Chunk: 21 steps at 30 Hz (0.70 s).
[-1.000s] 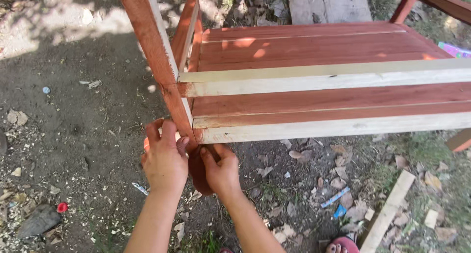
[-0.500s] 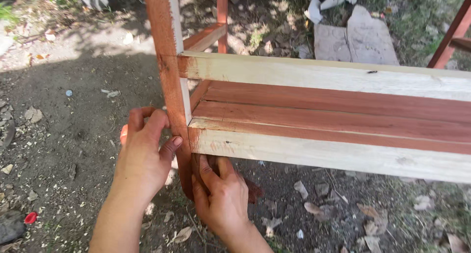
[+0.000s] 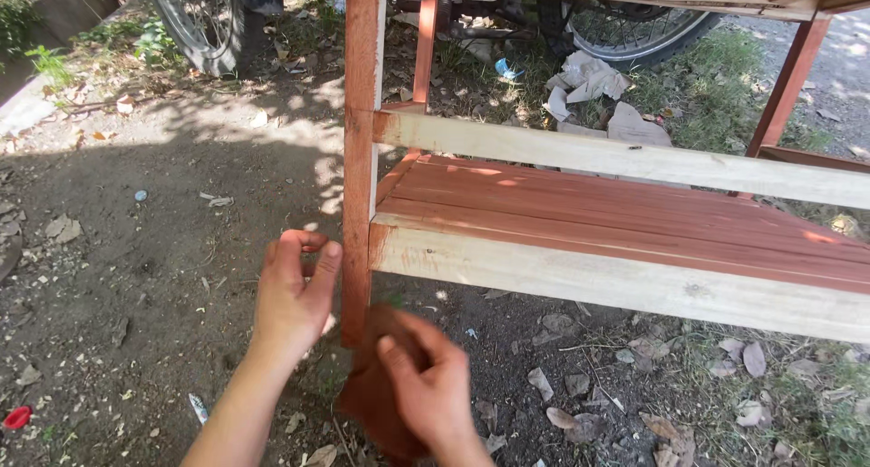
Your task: The person dips a cloth into a bowl of reddish wood stain and wipes it onto a wooden rack, coating the top rails, side rails, legs and lower shelves. They work around the rack, re-wetting the cloth and covering bare wood sections one area at a time.
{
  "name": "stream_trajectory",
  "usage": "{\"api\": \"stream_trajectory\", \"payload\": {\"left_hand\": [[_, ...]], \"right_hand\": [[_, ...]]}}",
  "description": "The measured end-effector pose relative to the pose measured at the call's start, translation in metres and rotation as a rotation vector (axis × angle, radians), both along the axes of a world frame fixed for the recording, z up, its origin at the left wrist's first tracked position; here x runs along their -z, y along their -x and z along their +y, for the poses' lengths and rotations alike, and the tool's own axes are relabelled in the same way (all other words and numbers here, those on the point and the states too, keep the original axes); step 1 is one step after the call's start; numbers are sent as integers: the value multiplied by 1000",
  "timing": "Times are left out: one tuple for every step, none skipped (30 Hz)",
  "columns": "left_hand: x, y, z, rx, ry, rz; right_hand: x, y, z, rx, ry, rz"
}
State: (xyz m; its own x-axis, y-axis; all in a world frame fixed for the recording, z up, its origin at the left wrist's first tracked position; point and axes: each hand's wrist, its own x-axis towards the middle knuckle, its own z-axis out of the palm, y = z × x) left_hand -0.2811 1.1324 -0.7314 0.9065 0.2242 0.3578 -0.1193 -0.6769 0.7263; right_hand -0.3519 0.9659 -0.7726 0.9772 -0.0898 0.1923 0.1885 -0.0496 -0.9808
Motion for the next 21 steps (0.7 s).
{"api": "stream_trajectory", "payload": {"left_hand": [[10, -3, 3, 67, 162, 42], [18, -5, 5, 130, 322, 79], [25, -6, 9, 192, 481, 110], [28, -6, 12, 213, 460, 135], [32, -7, 13, 234, 443, 168], [34, -4, 13, 252, 428, 201], [35, -1, 13, 256, 436, 217], [34, 1, 13, 267, 438, 229], [33, 2, 13, 279, 439, 241], [31, 3, 11, 278, 409, 214], [30, 4, 9, 278, 380, 185], [28, 4, 8, 279, 356, 152], [26, 2, 8, 278, 376, 172], [24, 1, 8, 278, 397, 197], [24, 1, 9, 278, 418, 222], [23, 1, 10, 287, 360, 206], [23, 1, 12, 299, 299, 192], [25, 1, 14, 310, 240, 179], [26, 1, 15, 301, 235, 185], [28, 1, 16, 291, 231, 193], [30, 1, 16, 281, 231, 198]], "right_hand": [[3, -3, -6, 106, -117, 87], [6, -9, -11, 161, -136, 152], [9, -21, -12, 215, -156, 212], [11, -34, -8, 176, -170, 182], [13, -43, -2, 141, -183, 158], [17, -50, 7, 153, -142, 102], [21, -56, 20, 164, -105, 38], [25, -60, 29, 181, -74, -33], [31, -58, 31, 206, 47, -41], [39, -48, 34, 229, 166, -45], [47, -38, 36, 252, 286, -50], [55, -27, 38, 242, 232, -35], [62, -14, 42, 230, 181, -18], [67, -3, 44, 219, 130, 4], [71, 4, 44, 195, 37, 29], [74, 8, 42, 173, -61, 52], [74, 7, 42, 154, -163, 76], [73, 2, 42, 193, -104, 16], [71, -6, 39, 230, -43, -43], [68, -18, 36, 266, 20, -100], [64, -36, 36, 248, 36, -60]]}}
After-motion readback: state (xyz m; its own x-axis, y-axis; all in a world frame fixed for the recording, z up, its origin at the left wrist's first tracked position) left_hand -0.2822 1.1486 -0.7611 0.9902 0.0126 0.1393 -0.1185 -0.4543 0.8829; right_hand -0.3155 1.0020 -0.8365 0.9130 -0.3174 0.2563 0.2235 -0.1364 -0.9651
